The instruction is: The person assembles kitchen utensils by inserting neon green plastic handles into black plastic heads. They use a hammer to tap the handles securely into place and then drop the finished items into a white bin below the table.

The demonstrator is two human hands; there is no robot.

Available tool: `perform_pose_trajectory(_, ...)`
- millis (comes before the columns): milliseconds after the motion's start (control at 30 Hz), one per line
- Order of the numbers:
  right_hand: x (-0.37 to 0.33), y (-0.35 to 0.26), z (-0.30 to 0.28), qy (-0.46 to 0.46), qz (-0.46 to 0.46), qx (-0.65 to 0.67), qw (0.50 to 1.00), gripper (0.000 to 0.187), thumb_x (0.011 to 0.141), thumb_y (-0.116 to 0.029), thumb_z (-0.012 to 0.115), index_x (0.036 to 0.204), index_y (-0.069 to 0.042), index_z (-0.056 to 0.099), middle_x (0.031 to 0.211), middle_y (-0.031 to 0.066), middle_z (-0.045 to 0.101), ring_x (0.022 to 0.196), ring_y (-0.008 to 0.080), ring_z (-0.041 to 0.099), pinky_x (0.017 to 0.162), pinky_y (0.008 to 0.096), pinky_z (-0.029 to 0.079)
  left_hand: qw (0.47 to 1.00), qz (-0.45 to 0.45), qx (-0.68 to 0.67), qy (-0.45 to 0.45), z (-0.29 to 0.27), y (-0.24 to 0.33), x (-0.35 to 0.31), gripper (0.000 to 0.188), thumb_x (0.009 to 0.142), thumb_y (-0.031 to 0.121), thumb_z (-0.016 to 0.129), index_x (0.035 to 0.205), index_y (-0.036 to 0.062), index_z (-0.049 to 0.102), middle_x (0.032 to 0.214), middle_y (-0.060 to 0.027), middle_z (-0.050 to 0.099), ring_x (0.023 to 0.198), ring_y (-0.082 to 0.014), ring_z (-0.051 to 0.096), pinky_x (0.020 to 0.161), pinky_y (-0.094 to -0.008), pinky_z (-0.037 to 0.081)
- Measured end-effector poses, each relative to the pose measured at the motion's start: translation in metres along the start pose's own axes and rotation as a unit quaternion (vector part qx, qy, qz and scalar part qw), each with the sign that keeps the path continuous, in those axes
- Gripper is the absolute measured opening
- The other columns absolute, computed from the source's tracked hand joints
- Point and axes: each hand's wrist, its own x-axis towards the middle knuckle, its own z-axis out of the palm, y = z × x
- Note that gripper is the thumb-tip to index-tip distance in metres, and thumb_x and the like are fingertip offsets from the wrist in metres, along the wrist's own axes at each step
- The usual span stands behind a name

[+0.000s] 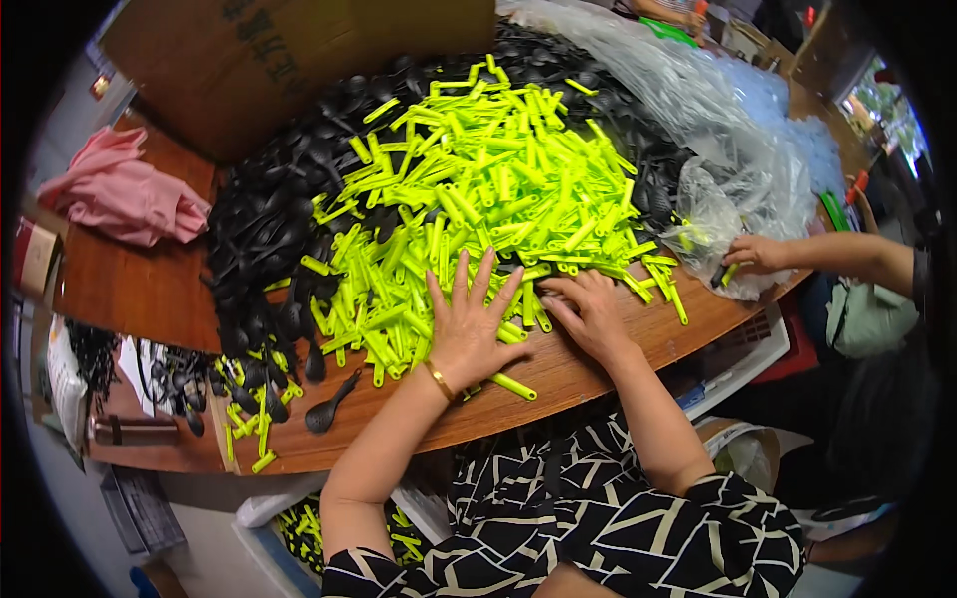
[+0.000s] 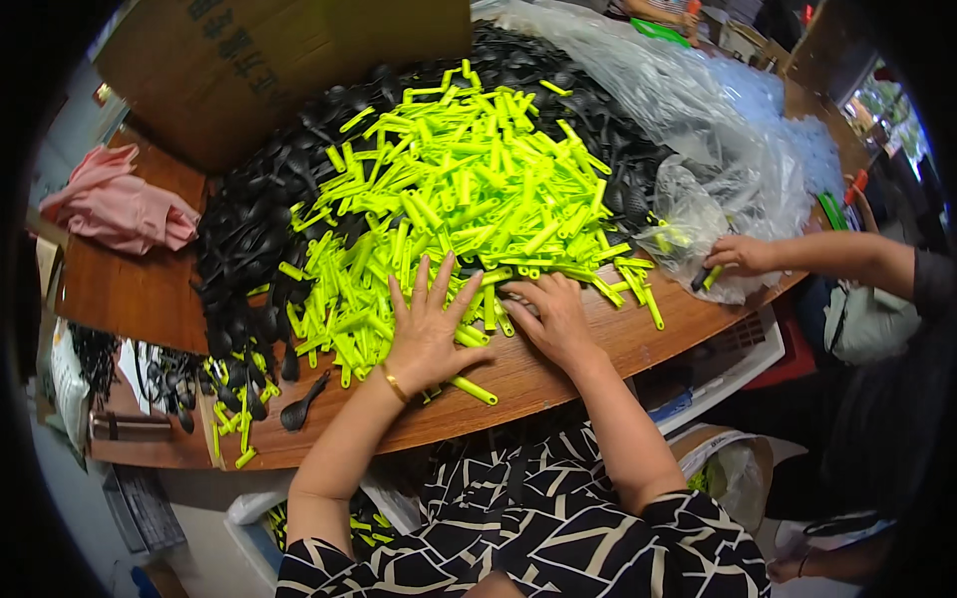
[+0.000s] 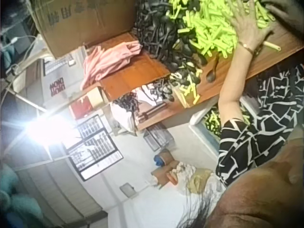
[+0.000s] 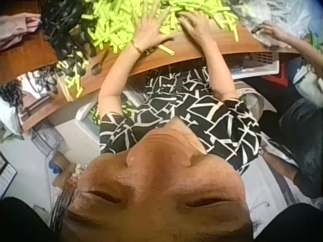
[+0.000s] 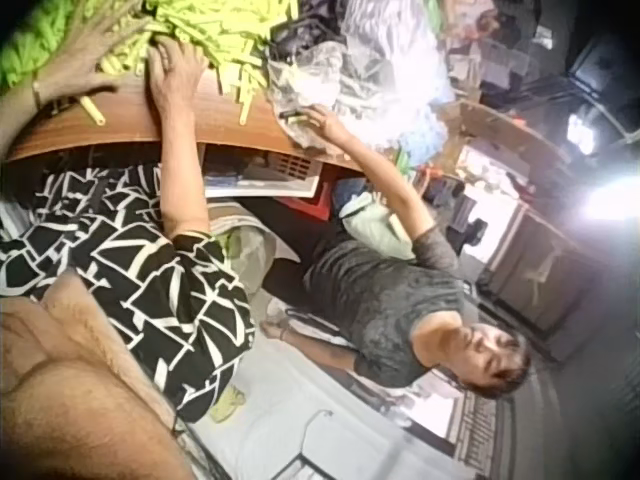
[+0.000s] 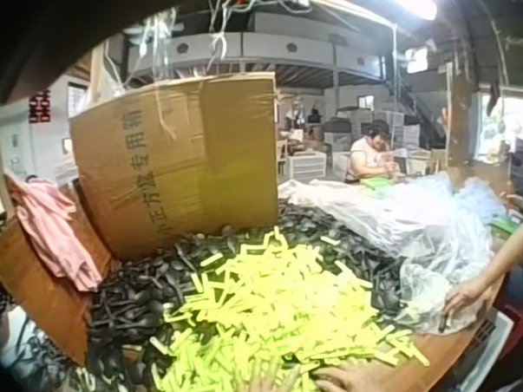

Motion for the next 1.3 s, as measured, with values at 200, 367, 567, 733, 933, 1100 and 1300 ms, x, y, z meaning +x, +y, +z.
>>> perform_pose_trajectory(200, 0.0, 0.006, -0.001, 0.11, 0.098, 0.244, 0.959, 0.016, 0.095, -0.006, 0.069, 0.11, -0.002, 0.075, 0.101, 0.0125, 0.074, 0.089, 0.0258, 0.07, 0.078, 0.034, 0.054, 0.998, -0.015, 0.021, 0.056, 0.019, 0.011, 0.017, 0.091, 0.085, 0.064, 0.07, 0.16, 0.0237, 0.039, 0.17, -0.0154, 0.021, 0.156, -0.0456, 0.012, 0.119, -0.0738, 0.004)
perform_pose_trajectory(367, -0.007, 0.028, 0.016, 0.164, 0.149, 0.438, 0.871, 0.024, 0.102, -0.006, 0.062, 0.125, 0.0, 0.068, 0.109, 0.0065, 0.073, 0.098, 0.0143, 0.069, 0.086, 0.0259, 0.054, 0.998, -0.029, 0.012, 0.053, 0.019, 0.018, 0.019, 0.083, 0.088, 0.057, 0.071, 0.158, 0.0218, 0.043, 0.169, -0.0147, 0.024, 0.155, -0.0452, 0.016, 0.121, -0.0691, 0.007)
perform_pose_trajectory(567, -0.006, 0.031, 0.004, 0.275, 0.141, 0.484, 0.819, 0.026, 0.104, -0.006, 0.059, 0.129, 0.0, 0.063, 0.117, 0.0048, 0.069, 0.11, 0.0133, 0.064, 0.098, 0.0266, 0.05, 0.997, -0.032, 0.014, 0.072, 0.02, 0.023, 0.019, 0.079, 0.087, 0.046, 0.077, 0.154, 0.0195, 0.047, 0.167, -0.015, 0.027, 0.155, -0.0457, 0.015, 0.122, -0.0685, 0.005)
perform_pose_trajectory(733, -0.012, 0.039, -0.008, 0.317, 0.139, 0.536, 0.77, 0.025, 0.104, -0.003, 0.057, 0.129, 0.0, 0.063, 0.119, 0.0053, 0.068, 0.113, 0.0131, 0.062, 0.101, 0.0265, 0.048, 0.995, -0.014, 0.064, 0.07, 0.015, 0.026, 0.024, 0.077, 0.086, 0.054, 0.074, 0.151, 0.0181, 0.052, 0.169, -0.0124, 0.027, 0.156, -0.0474, 0.012, 0.119, -0.0736, -0.002)
perform_pose_trajectory(933, -0.028, 0.089, -0.058, 0.372, 0.131, 0.35, 0.85, 0.026, 0.101, -0.002, 0.06, 0.126, -0.004, 0.066, 0.121, 0.0052, 0.069, 0.112, 0.0132, 0.063, 0.095, 0.027, 0.049, 0.996, 0.011, 0.062, 0.061, 0.01, 0.02, 0.044, 0.087, 0.084, 0.056, 0.074, 0.156, 0.0195, 0.044, 0.17, -0.0111, 0.025, 0.156, -0.0471, 0.012, 0.117, -0.0762, -0.005)
perform_pose_trajectory(1100, -0.061, 0.14, -0.115, 0.474, 0.201, 0.277, 0.811, 0.03, 0.1, -0.013, 0.063, 0.129, -0.006, 0.066, 0.126, 0.0059, 0.067, 0.117, 0.0176, 0.061, 0.101, 0.0301, 0.047, 0.994, 0.033, 0.082, 0.065, -0.009, 0.04, 0.097, 0.086, 0.085, 0.057, 0.072, 0.157, 0.0196, 0.043, 0.17, -0.0108, 0.025, 0.157, -0.0433, 0.012, 0.117, -0.0759, -0.004)
perform_pose_trajectory(1300, -0.078, 0.185, -0.12, 0.191, 0.334, -0.175, 0.906, 0.051, 0.097, -0.028, 0.063, 0.144, -0.011, 0.055, 0.157, 0.0172, 0.042, 0.145, 0.041, 0.036, 0.122, 0.0501, 0.027, 0.99, 0.047, 0.094, 0.09, 0.036, 0.047, 0.128, 0.078, 0.088, 0.06, 0.069, 0.153, 0.022, 0.05, 0.168, -0.011, 0.03, 0.156, -0.0418, 0.015, 0.118, -0.0763, 0.003)
